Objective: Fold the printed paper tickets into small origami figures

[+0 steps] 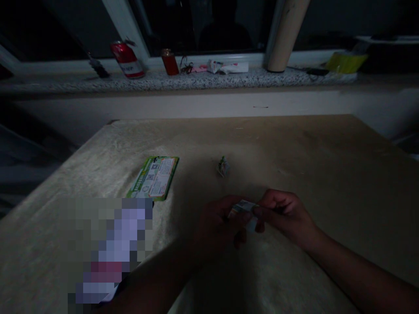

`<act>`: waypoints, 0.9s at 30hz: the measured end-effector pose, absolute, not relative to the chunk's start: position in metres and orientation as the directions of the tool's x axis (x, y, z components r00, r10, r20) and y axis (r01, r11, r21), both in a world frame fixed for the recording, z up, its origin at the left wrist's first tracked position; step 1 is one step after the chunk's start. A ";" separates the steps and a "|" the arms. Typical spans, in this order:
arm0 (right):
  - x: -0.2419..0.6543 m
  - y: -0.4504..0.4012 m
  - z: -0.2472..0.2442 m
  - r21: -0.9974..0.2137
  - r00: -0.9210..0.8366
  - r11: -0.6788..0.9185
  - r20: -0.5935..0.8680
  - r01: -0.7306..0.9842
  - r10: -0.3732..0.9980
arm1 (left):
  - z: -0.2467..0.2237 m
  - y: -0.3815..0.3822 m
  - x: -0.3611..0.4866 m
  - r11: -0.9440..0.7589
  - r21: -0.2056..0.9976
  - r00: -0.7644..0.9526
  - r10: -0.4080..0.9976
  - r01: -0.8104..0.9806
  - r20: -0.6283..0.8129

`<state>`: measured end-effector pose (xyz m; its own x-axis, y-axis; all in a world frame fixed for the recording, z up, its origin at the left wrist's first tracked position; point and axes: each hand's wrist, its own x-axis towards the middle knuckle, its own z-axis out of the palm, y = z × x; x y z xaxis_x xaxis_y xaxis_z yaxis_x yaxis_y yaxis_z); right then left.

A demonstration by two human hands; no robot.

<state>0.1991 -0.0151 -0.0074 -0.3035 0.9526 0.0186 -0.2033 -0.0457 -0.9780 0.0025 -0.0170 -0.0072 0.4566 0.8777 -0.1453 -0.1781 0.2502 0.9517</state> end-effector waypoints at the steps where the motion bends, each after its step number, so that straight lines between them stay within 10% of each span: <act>1: 0.198 -0.016 -0.007 -0.976 -0.302 -0.054 0.012 -0.209 0.953 | -0.007 -0.017 0.002 0.253 0.952 0.470 0.871 -0.174 -0.146; 27: 0.210 -0.011 -0.020 -0.933 -0.300 -0.127 -0.022 -0.336 0.954 | -0.009 -0.014 -0.002 0.152 0.970 0.441 0.896 -0.190 -0.055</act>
<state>0.2095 -0.0107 -0.0196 -0.2996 0.9538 -0.0218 -0.3363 -0.1270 -0.9332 -0.0023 -0.0137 -0.0088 0.4407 0.8960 -0.0546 -0.1897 0.1524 0.9699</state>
